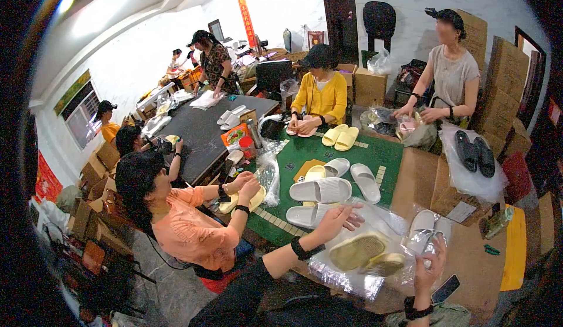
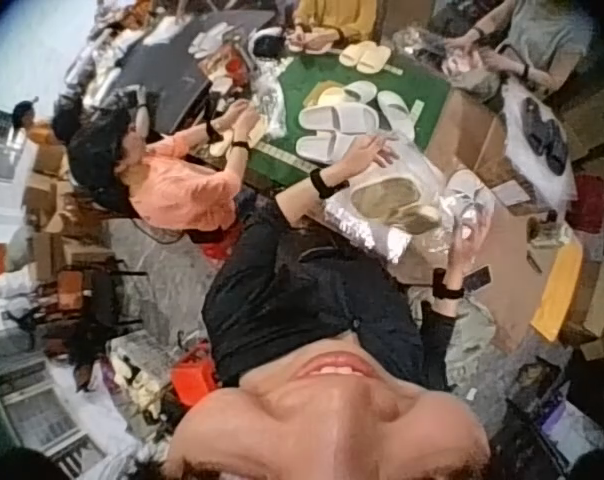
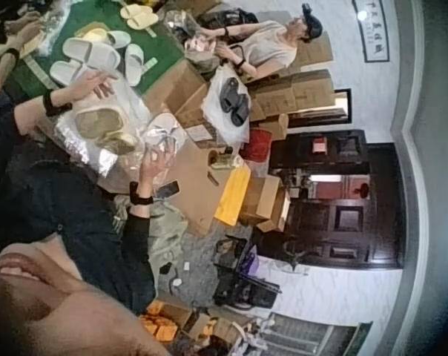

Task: The recorder is inspecting yellow slippers, pairing them, and placing them into clear plastic bags at a workstation with several other workers.

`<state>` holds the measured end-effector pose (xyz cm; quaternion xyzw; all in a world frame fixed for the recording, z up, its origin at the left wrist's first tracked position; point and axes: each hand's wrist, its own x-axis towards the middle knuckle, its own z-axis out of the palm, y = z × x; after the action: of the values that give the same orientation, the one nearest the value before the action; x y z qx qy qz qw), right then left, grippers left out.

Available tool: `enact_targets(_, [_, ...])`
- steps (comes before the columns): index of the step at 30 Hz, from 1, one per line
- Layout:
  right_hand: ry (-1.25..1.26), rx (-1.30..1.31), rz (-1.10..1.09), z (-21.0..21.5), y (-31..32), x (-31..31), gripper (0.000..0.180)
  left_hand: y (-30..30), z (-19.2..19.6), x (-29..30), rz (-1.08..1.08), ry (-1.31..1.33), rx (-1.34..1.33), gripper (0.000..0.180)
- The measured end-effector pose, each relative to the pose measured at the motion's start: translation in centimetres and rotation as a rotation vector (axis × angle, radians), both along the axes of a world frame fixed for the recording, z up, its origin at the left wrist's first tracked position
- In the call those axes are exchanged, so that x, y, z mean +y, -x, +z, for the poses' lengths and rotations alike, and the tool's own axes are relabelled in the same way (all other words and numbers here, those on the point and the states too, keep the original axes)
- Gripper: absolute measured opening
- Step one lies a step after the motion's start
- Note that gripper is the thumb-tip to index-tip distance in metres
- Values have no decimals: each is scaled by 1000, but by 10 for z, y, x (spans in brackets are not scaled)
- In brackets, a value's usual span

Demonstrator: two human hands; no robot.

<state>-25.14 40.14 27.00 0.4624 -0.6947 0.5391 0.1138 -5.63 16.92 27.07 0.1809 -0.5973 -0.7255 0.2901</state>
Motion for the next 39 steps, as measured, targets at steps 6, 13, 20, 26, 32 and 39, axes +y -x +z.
enact_targets(6, [181,-438,58,-21,11,-7,12,-9,11,6,2,402,-66,33])
enact_targets(13, [181,-482,54,-22,12,-19,14,-17,8,1,44,719,-341,31])
enact_targets(20, [51,-433,5,-45,20,-7,15,-51,91,22,166,886,-187,29])
enact_targets(26, [-107,-370,-112,-31,11,-2,16,-115,163,48,298,1274,445,24])
enact_targets(32, [-65,-397,-42,-32,3,-15,15,-149,226,86,-497,718,930,33])
enact_targets(39, [-17,-391,-50,-39,22,-12,15,-110,243,143,-33,327,1020,27])
